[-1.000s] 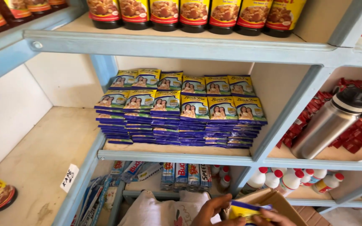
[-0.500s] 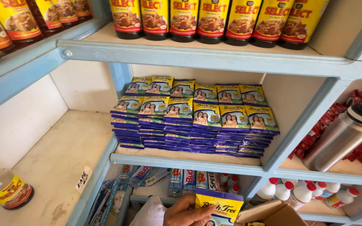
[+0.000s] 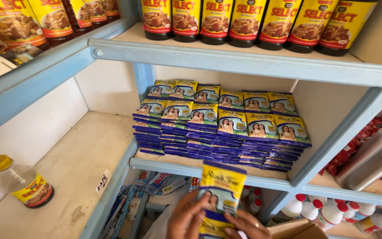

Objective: The person is stocking shelves with small milk powder sachets from a cardboard box.

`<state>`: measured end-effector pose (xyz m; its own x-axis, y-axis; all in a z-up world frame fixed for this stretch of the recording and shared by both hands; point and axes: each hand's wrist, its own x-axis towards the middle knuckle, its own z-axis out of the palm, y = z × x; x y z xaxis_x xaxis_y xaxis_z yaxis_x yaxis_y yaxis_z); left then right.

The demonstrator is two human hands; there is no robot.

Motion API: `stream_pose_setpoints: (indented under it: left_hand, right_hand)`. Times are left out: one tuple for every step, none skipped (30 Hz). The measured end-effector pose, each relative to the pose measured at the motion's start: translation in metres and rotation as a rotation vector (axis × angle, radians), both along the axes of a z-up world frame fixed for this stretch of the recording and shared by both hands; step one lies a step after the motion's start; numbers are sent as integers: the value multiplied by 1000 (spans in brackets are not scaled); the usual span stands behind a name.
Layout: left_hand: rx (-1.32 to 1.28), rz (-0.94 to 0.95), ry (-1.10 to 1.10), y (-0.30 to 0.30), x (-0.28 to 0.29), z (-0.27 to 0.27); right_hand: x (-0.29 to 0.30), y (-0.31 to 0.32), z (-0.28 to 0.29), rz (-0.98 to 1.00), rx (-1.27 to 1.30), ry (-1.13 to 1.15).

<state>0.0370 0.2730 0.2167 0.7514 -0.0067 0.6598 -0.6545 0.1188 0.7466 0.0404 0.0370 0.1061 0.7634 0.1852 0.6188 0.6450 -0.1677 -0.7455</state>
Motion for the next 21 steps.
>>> stream_pose_setpoints:
  left_hand:
    - [40, 117, 6, 13, 4, 23]
    - [80, 234, 13, 25, 7, 46]
    - [83, 236, 10, 38, 20, 58]
    - [52, 321, -36, 50, 34, 70]
    - [21, 407, -84, 64, 48, 83]
    - [24, 409, -88, 73, 57, 105]
    - [63, 505, -109, 82, 65, 127]
    - [103, 601, -130, 91, 73, 150]
    - [100, 609, -136, 98, 84, 160]
    - [124, 621, -135, 105, 95, 170]
    - [147, 634, -135, 112, 107, 181]
    - [142, 644, -141, 116, 120, 185]
    - [165, 636, -119, 121, 133, 190]
    - [187, 628, -97, 126, 146, 195]
    - [188, 638, -106, 130, 159, 198]
    - [201, 623, -91, 134, 172, 202]
    - [215, 603, -79, 138, 187, 206]
    - [218, 608, -90, 145, 205, 209]
    - [222, 594, -71, 151, 224, 210]
    - [227, 580, -52, 157, 243, 211]
    - [217, 584, -61, 160, 263, 209]
  right_hand:
    - [13, 18, 59, 0, -13, -49]
    - [11, 36, 117, 0, -27, -98]
    - [19, 45, 150, 1, -23, -100]
    - [27, 54, 183, 5, -110, -110]
    - [35, 63, 217, 8, -197, -122]
    - [52, 72, 229, 10, -193, -125]
    - [69, 81, 242, -35, -224, -164]
    - [87, 91, 255, -80, -256, -202]
    - [107, 98, 262, -73, -256, -209]
    - [127, 106, 269, -121, -331, -266]
    - [147, 114, 278, -169, -407, -324]
    - [167, 119, 284, -161, -408, -334]
    - [186, 124, 290, -226, -473, -310]
    - [205, 130, 296, -292, -536, -286]
    - [223, 133, 294, -286, -531, -296]
    - [240, 135, 291, -319, -582, -252]
    - [258, 138, 290, -357, -631, -207]
    - [269, 141, 288, -357, -623, -217]
    - [279, 142, 286, -333, -686, -154]
    - [290, 144, 283, -309, -747, -91]
    - [291, 144, 284, -311, -752, -104]
